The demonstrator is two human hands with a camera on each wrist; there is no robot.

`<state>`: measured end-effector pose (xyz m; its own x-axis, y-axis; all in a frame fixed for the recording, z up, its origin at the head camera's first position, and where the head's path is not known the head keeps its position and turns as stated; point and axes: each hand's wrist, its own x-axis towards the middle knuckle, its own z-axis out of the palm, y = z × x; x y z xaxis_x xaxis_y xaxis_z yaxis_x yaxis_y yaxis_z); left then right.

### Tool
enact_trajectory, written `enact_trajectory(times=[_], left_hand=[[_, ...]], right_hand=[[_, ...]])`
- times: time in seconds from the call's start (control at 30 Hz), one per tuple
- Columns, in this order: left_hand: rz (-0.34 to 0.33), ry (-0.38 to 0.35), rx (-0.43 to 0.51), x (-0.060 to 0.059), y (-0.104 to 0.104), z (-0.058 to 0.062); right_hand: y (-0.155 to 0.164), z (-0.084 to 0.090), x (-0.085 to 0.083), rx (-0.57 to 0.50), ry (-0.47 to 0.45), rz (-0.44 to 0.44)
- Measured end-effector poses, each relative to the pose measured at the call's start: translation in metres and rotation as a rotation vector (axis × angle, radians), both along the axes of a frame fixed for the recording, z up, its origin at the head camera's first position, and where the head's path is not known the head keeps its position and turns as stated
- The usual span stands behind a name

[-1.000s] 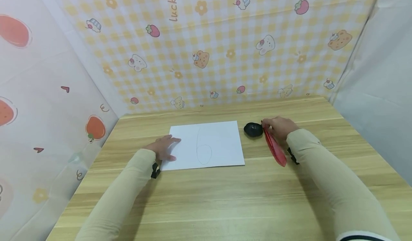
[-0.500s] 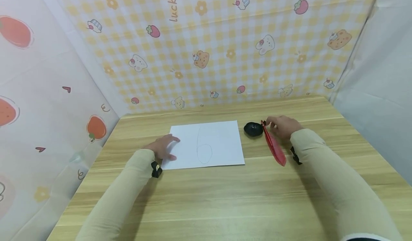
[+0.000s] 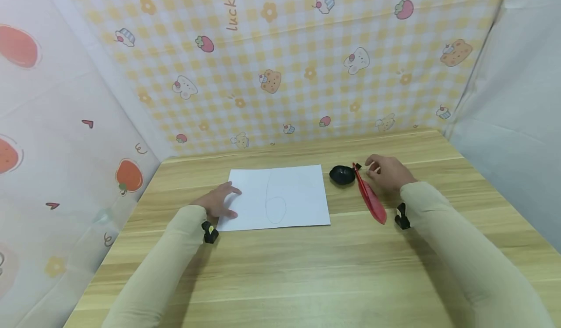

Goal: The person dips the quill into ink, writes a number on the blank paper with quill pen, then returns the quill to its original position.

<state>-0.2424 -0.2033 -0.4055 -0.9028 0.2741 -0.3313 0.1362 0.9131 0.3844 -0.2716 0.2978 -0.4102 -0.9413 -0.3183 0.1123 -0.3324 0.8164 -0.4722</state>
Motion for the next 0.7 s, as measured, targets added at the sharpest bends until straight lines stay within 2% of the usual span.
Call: enact_trajectory(times=[0.23,0.6,0.7], left_hand=[[-0.02,0.05,0.021,0.0,-0.002,-0.001],[-0.018,0.123,0.048,0.002,-0.003,-0.005],[-0.027,0.174,0.062,0.006,-0.005,-0.007]], right_hand=[[-0.002,0.0,0.015,-0.059,-0.01,-0.065],[-0.009,-0.002,0.048,-0.173,0.051,-0.147],[-0.013,-0.002,0.059,-0.211,0.072,-0.169]])
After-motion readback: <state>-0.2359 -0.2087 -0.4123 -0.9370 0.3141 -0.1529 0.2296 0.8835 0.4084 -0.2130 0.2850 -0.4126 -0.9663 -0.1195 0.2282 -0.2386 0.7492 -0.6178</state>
